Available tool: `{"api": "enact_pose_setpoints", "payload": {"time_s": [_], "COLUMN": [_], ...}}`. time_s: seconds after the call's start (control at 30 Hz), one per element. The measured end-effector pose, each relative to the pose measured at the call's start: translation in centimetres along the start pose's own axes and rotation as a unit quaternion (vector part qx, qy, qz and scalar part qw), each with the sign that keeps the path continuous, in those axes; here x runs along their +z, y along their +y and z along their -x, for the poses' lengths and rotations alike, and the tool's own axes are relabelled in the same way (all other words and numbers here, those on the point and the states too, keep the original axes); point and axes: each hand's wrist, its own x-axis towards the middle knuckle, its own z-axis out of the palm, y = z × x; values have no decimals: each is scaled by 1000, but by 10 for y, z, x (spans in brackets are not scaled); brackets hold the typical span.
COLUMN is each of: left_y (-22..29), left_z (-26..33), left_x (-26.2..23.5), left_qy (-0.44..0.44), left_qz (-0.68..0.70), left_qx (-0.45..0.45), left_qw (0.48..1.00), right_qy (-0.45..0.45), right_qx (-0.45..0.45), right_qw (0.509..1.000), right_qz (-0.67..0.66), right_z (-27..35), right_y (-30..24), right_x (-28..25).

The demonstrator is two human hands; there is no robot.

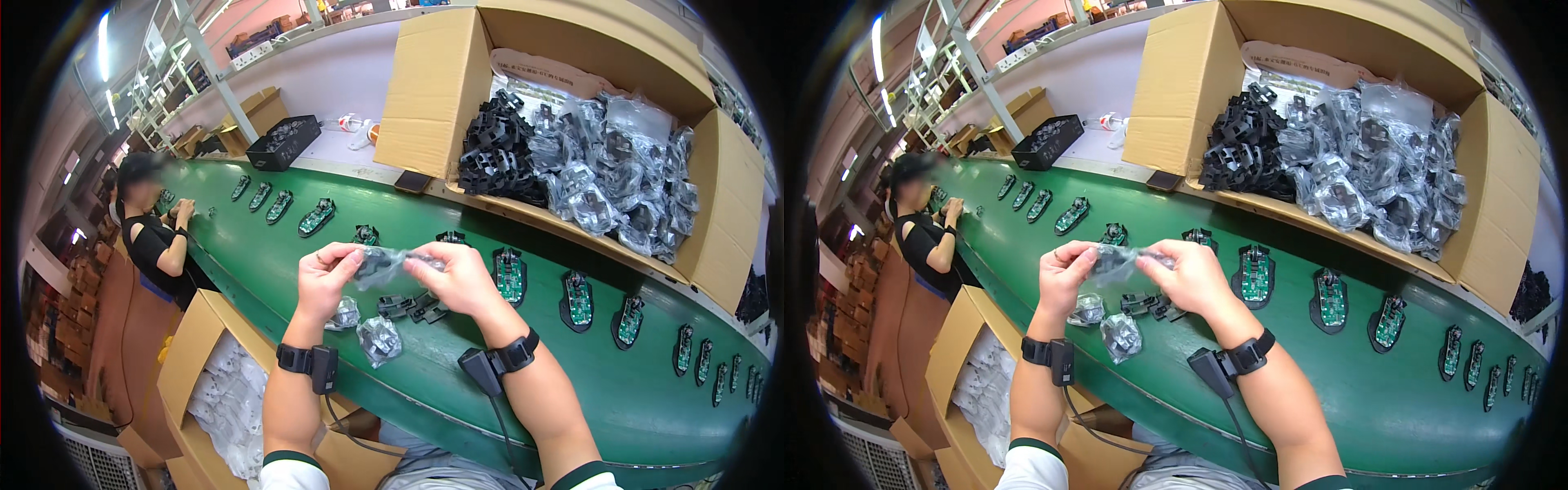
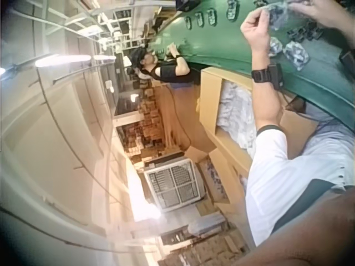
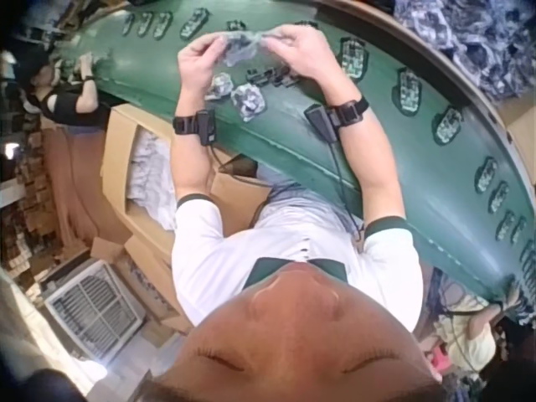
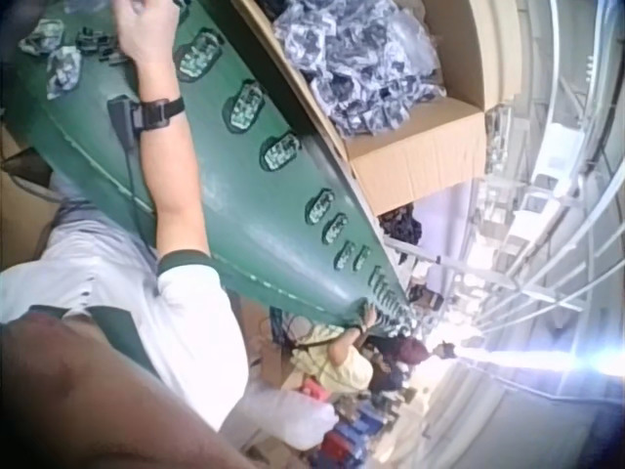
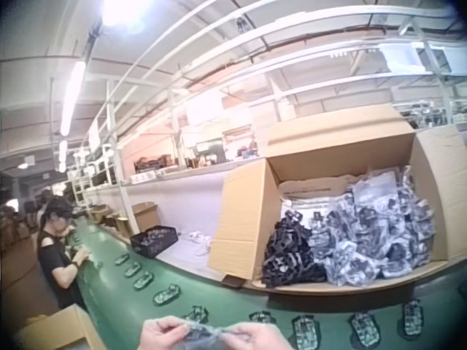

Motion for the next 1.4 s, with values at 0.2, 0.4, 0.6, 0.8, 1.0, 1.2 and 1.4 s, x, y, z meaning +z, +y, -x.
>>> {"api": "enact_pose_setpoints", "payload": {"time_s": [0.2,0.4,0.6,0.8,1.0,1.2,1.4], "left_y": [-7,-2,-6,-4,-1,-8,-12], "left_z": [-5,-1,-3,0,2,4,1], "left_x": [-10,-5,-7,-1,3,1,-1], "left_qy": [-4,-30,-123,-109,-132,-124,-143], "left_qz": [6,19,-89,-10,-1,59,170], "left_qx": [2,-3,107,105,39,-2,20], "left_qw": [1000,999,983,988,990,990,975], "right_qy": [33,-4,34,98,88,132,60], "right_qx": [-46,-11,-173,-195,-213,-252,-108], "right_qw": [995,998,978,976,972,955,992], "right_qz": [-84,60,113,-24,-41,86,35], "right_z": [1,3,1,4,14,12,14], "right_y": [0,-6,1,-11,-21,-9,1], "right_x": [-4,-6,-20,-24,-24,-19,-24]}}
